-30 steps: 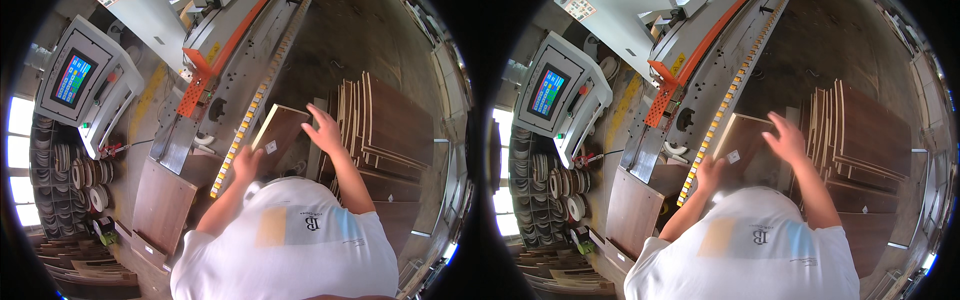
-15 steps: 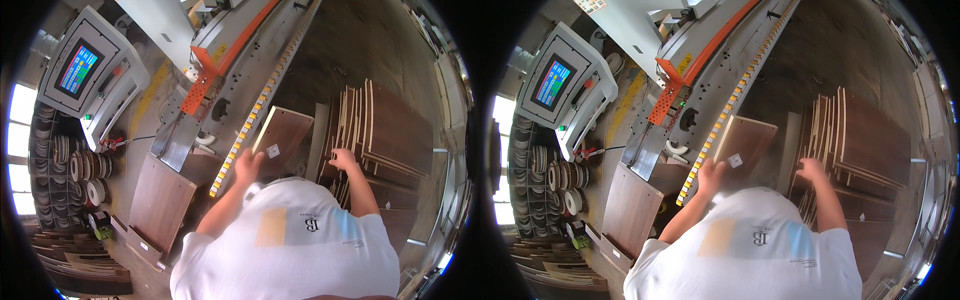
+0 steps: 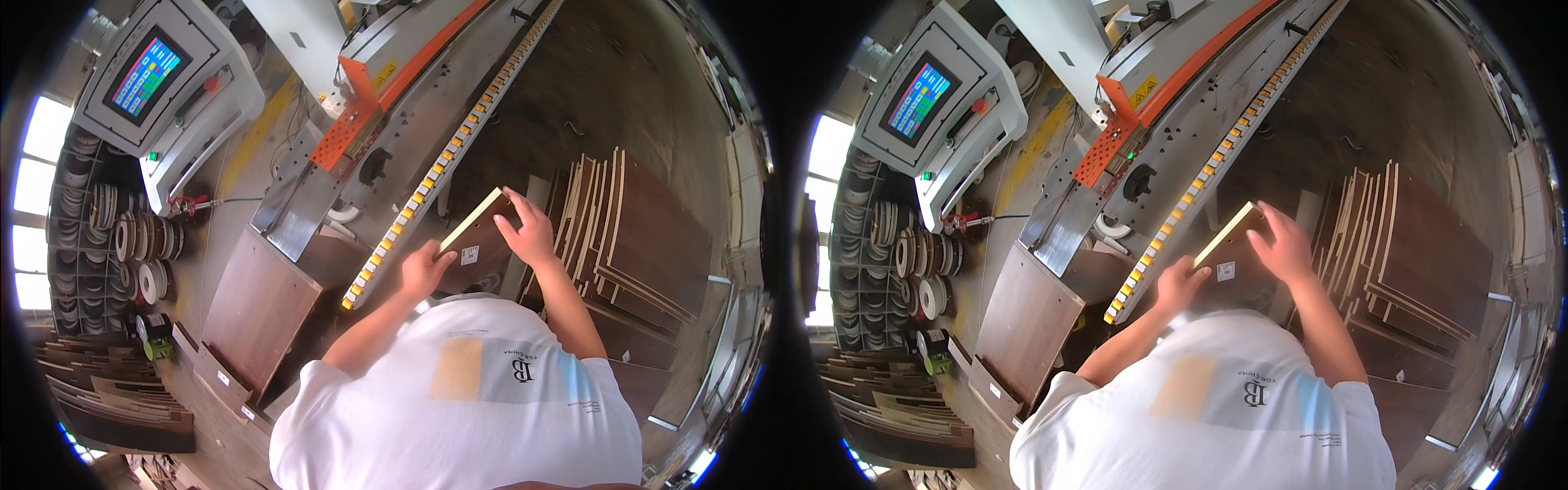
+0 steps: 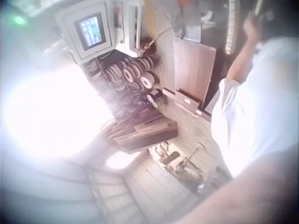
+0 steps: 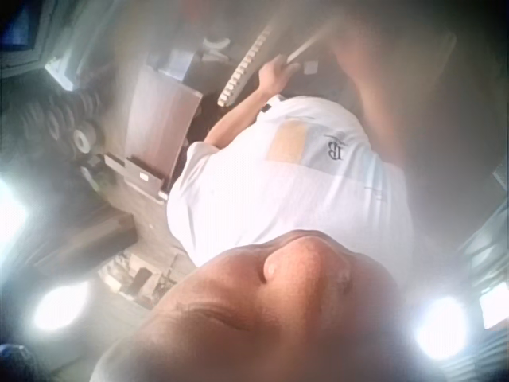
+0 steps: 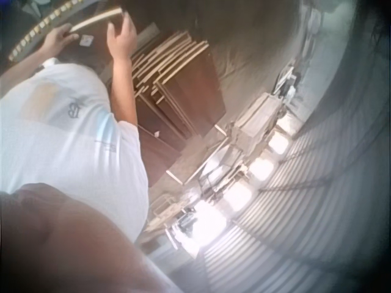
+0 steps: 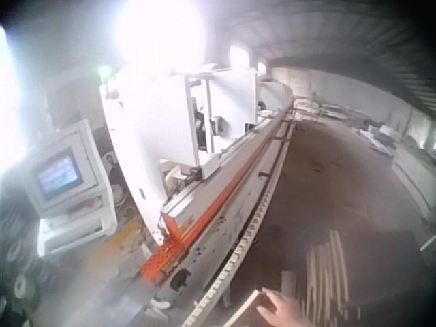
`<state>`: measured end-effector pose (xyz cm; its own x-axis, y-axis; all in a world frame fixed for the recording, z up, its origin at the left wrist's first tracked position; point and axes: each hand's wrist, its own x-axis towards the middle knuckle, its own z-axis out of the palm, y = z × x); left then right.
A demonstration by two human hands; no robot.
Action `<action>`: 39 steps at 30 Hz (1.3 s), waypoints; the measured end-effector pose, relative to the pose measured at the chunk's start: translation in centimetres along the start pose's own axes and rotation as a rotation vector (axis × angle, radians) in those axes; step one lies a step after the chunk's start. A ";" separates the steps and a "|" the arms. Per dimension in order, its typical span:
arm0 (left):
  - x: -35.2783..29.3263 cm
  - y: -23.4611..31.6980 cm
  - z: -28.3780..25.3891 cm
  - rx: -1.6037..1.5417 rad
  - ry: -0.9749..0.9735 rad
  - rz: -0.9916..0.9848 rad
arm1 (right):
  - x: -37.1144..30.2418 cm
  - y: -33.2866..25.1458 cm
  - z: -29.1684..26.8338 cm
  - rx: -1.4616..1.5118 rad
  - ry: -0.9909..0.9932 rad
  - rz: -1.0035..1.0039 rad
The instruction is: The person applies edge banding to wooden panels using a hot-melt glue gun and an edge banding machine. They repeatedly pick up panels, apply glue to the edges, feed them through the machine, and stack the finished pieces.
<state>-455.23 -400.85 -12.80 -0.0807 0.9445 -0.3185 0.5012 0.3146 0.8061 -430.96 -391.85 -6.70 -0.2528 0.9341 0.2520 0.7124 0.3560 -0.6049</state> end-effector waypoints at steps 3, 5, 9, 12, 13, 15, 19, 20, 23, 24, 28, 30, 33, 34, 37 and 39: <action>-0.4 -0.8 -0.7 -0.085 0.036 -0.076 | -3.8 5.4 0.0 -0.154 -0.018 0.089; 0.0 -3.9 -0.2 -0.160 0.141 -0.082 | -7.0 9.4 -0.7 -0.283 -0.353 0.504; 2.9 -6.3 -1.9 -0.568 0.315 -0.179 | -18.7 18.5 0.3 -0.270 -0.811 0.723; 6.8 -13.0 -2.4 -0.827 0.402 -0.348 | -24.3 17.2 1.8 0.092 -0.605 0.879; 6.6 -9.9 -4.8 -0.886 0.278 -0.452 | -26.5 17.0 2.5 0.165 -0.587 0.941; 8.0 -11.6 -6.0 -1.064 0.326 -0.441 | -28.9 15.9 3.5 0.274 -0.568 1.022; 10.6 -14.6 -6.9 -1.278 0.478 -0.365 | -30.1 15.1 4.4 0.385 -0.559 1.096; 11.1 -14.4 -7.2 -1.305 0.502 -0.366 | -30.3 14.9 4.3 0.395 -0.550 1.106; 12.4 -14.1 -8.2 -1.418 0.548 -0.360 | -30.5 14.3 4.0 0.414 -0.541 1.127; 12.9 -13.1 -8.6 -1.405 0.570 -0.395 | -30.6 14.2 4.0 0.418 -0.527 1.135; 14.0 -11.4 -8.8 -1.379 0.648 -0.455 | -30.9 13.8 3.8 0.441 -0.509 1.163; 14.8 -12.2 -8.4 -1.401 0.631 -0.412 | -31.0 13.6 3.6 0.448 -0.507 1.176; 16.1 -11.4 -7.7 -1.416 0.605 -0.354 | -31.2 13.4 3.6 0.463 -0.492 1.193; 16.5 -10.8 -7.5 -1.418 0.598 -0.336 | -31.4 13.4 3.5 0.468 -0.488 1.198; 18.5 -9.3 -6.6 -1.418 0.581 -0.316 | -31.6 13.4 3.5 0.484 -0.479 1.203; 21.2 -9.3 -5.6 -1.456 0.564 -0.330 | -32.0 13.1 3.6 0.501 -0.460 1.208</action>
<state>-466.44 -383.26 -24.25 -0.4739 0.6283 -0.6170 -0.7887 0.0088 0.6147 -415.94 -416.95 -25.40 0.0851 0.5569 -0.8262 0.3583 -0.7909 -0.4962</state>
